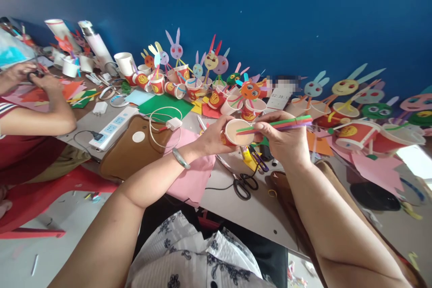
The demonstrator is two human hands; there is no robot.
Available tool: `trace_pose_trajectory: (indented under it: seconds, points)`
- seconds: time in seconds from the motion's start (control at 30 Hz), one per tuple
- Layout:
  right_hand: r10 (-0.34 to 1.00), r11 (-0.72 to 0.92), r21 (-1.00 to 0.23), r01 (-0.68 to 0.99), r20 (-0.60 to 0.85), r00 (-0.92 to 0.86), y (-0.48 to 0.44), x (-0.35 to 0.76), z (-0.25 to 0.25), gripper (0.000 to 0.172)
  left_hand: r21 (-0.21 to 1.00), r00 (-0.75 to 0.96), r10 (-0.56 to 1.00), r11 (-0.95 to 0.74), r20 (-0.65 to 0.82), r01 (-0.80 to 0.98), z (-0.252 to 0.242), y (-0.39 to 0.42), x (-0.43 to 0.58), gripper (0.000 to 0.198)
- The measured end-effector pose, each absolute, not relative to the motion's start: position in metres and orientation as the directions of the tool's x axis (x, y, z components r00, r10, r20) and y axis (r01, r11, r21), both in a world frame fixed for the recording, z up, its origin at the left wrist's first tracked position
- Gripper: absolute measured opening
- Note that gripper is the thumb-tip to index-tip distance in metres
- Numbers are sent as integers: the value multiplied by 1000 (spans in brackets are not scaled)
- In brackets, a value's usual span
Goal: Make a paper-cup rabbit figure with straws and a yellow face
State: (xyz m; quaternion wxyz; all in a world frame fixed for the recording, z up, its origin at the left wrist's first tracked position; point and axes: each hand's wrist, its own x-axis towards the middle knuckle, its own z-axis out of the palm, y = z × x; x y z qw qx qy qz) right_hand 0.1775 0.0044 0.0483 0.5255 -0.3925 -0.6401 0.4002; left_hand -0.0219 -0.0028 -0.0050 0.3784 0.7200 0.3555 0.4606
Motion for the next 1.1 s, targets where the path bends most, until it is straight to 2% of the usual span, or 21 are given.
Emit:
trace_pose_trajectory:
  seconds: [0.13,0.33,0.47,0.57,0.7,0.83,1.1]
  points:
    - [888,434,-891,133,398,-228,-7,173,58,30,831,291,839,-523,461,191,-1,-6,-21,75]
    - [844,537,-775,335,484,-232,-20,171,62,13,774,311,779,-610,545,173,-4,-8,-19,69]
    - [811,583,-707,401,536,-234,-24,171,66,6,753,308,759,-637,574,165,-5,-9,-19,72]
    - [762,642,-650,405,599,-247,-27,170,68,5,736,289,743,-659,604,157,-4,-12,-20,75]
    - [635,757,-486,437,706,-315,-31,169,69,2,689,244,699,-711,672,138,-2,-18,-18,75]
    - [549,799,-360,483,765,-338,-39,167,73,7,673,235,677,-731,697,110,0,-24,-17,74]
    - [465,859,-278,429,775,-428,-46,164,75,10,700,325,693,-705,644,115,3,-30,-23,77]
